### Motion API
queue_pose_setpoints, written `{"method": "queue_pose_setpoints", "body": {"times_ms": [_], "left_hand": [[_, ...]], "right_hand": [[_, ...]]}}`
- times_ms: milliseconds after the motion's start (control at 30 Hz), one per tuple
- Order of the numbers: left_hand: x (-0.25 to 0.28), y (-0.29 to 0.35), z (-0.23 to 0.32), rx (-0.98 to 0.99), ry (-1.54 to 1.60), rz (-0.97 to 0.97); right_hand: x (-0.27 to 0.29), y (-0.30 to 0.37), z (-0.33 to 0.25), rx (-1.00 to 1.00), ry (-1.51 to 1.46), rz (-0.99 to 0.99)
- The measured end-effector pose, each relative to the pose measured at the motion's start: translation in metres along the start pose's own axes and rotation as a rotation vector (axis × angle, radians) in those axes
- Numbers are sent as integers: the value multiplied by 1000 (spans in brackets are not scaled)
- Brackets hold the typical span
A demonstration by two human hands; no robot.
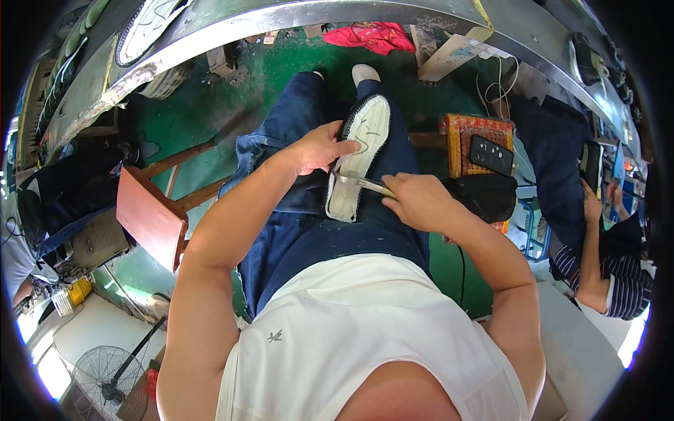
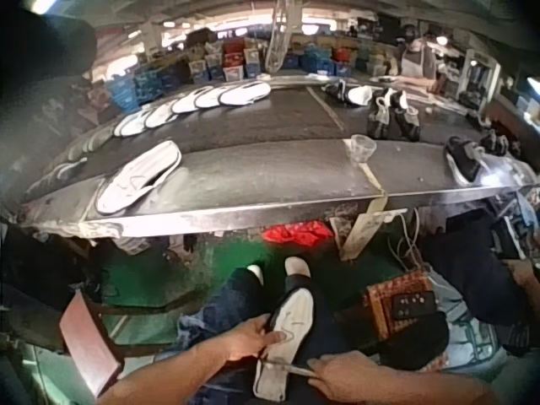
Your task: Using pliers to pull and secure the upper material of a shoe around a last during production.
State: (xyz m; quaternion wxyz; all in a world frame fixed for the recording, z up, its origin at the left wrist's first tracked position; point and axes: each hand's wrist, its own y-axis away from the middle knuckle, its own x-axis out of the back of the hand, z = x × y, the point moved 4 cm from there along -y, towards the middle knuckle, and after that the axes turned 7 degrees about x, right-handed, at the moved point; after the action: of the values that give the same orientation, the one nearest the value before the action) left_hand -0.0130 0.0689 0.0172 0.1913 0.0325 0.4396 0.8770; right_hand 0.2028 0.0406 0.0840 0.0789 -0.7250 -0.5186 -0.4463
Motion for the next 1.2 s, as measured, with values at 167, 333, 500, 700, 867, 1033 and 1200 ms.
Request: {"method": "queue_pose_setpoints", "body": {"times_ms": [167, 333, 500, 700, 867, 1033, 1200], "left_hand": [[-1, -2, -9, -24, 142, -27], [0, -2, -6, -12, 104, -8], [5, 1, -14, -12, 195, 30], [10, -9, -21, -128, 99, 71], [-29, 22, -22, -298, -38, 163], [-46, 21, -44, -299, 365, 72], [-50, 9, -56, -279, 351, 236]], "right_hand": [[-11, -2, -6, 73, -109, 142], [15, -18, -23, -57, 141, -179], [9, -28, -8, -62, 200, -195], [-22, -4, 8, 19, -70, 238], [-39, 21, 18, -223, -116, 39], [-39, 33, 1, -129, -84, 93], [-57, 52, -15, -80, 199, 113]]}}
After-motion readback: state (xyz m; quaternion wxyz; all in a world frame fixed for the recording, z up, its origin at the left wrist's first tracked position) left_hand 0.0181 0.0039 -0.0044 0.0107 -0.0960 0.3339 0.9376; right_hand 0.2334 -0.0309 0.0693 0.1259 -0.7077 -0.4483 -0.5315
